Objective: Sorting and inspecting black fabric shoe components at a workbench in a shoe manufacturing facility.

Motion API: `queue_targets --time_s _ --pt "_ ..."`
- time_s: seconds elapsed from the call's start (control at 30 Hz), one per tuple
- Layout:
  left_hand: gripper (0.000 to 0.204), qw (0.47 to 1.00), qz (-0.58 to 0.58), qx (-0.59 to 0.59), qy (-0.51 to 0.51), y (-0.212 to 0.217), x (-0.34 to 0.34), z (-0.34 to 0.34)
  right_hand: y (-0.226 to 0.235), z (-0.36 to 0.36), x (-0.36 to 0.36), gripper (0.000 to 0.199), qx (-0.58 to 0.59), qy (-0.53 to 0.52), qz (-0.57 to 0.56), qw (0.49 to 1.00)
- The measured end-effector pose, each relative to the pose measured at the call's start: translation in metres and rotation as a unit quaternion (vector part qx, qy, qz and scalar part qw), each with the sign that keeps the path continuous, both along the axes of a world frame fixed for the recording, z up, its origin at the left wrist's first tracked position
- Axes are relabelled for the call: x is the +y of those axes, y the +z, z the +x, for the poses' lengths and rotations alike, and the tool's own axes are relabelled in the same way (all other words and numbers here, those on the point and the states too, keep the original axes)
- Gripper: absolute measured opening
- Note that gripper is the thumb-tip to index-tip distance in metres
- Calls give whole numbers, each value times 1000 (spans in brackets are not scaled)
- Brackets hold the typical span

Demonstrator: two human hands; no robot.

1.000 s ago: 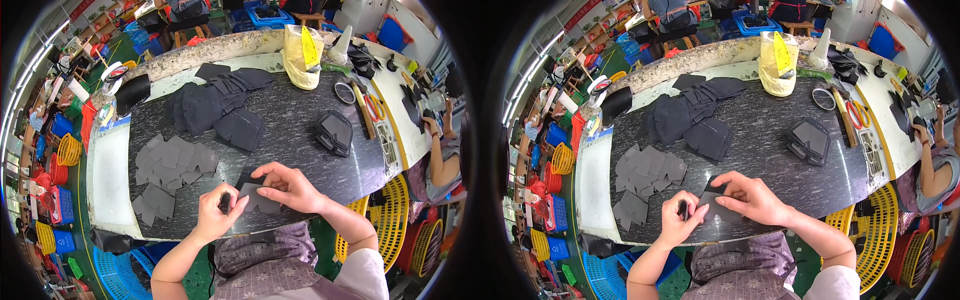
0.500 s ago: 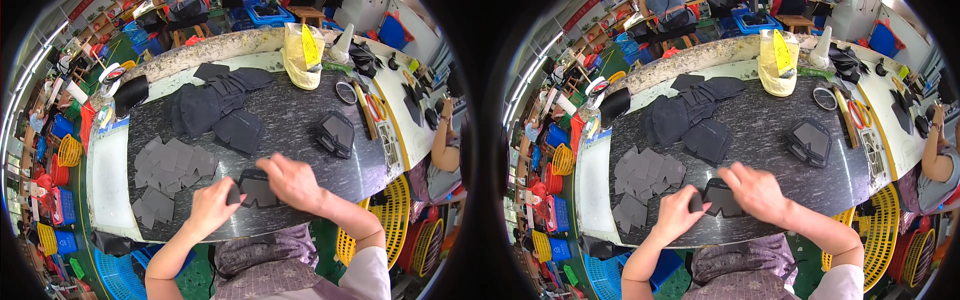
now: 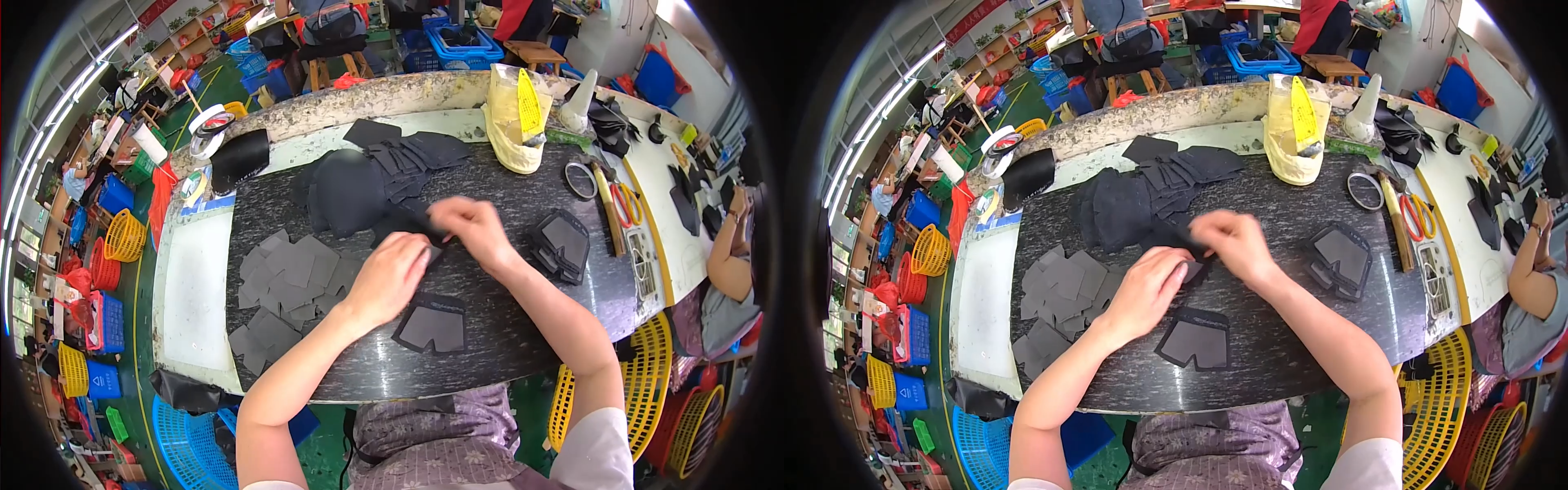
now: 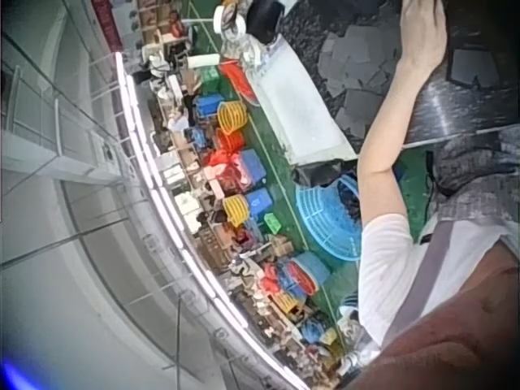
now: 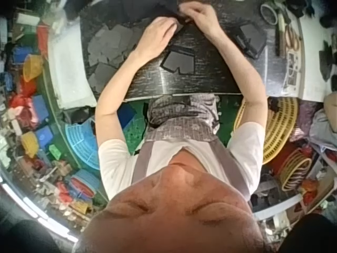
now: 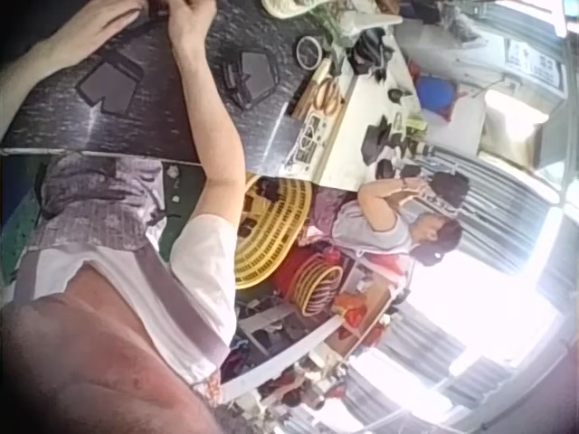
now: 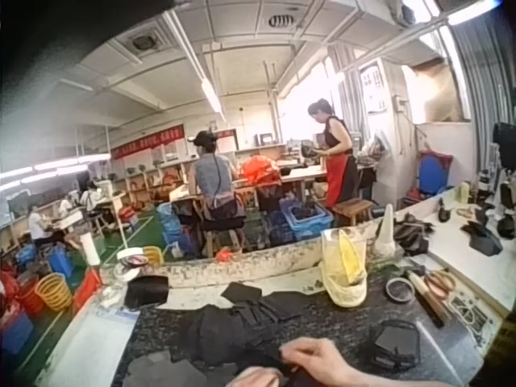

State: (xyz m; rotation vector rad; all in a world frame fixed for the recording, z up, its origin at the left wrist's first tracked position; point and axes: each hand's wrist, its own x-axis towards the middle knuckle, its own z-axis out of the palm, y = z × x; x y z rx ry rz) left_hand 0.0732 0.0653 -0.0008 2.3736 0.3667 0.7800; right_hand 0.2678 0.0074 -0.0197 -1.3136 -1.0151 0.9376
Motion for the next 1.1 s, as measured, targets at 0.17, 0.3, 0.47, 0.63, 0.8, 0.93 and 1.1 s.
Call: queue_targets --time_s 0.17,0.3,0.47,0.63,0.8,0.93,1.1 --pt "29 943 -317 97 29 4 28 -17 66 -11 -62 14 -496 -179 312 790" --pt "43 780 -602 -160 -51 15 12 -13 28 -59 -133 38 -561 111 195 797" --pt "50 702 -678 -207 -70 38 -55 -23 69 -79 -115 48 -476 41 264 838" --pt "61 693 -680 -218 -100 26 -61 -46 54 -69 -101 29 -387 49 233 891" --pt "70 927 -349 -136 -14 12 -63 -65 43 -70 -111 14 -87 4 96 992" --pt "56 947 -314 24 66 2 -66 -67 28 -64 -116 24 -190 11 2 982" --pt "51 956 -257 105 93 2 -64 -58 6 -57 -113 22 -360 32 77 929"
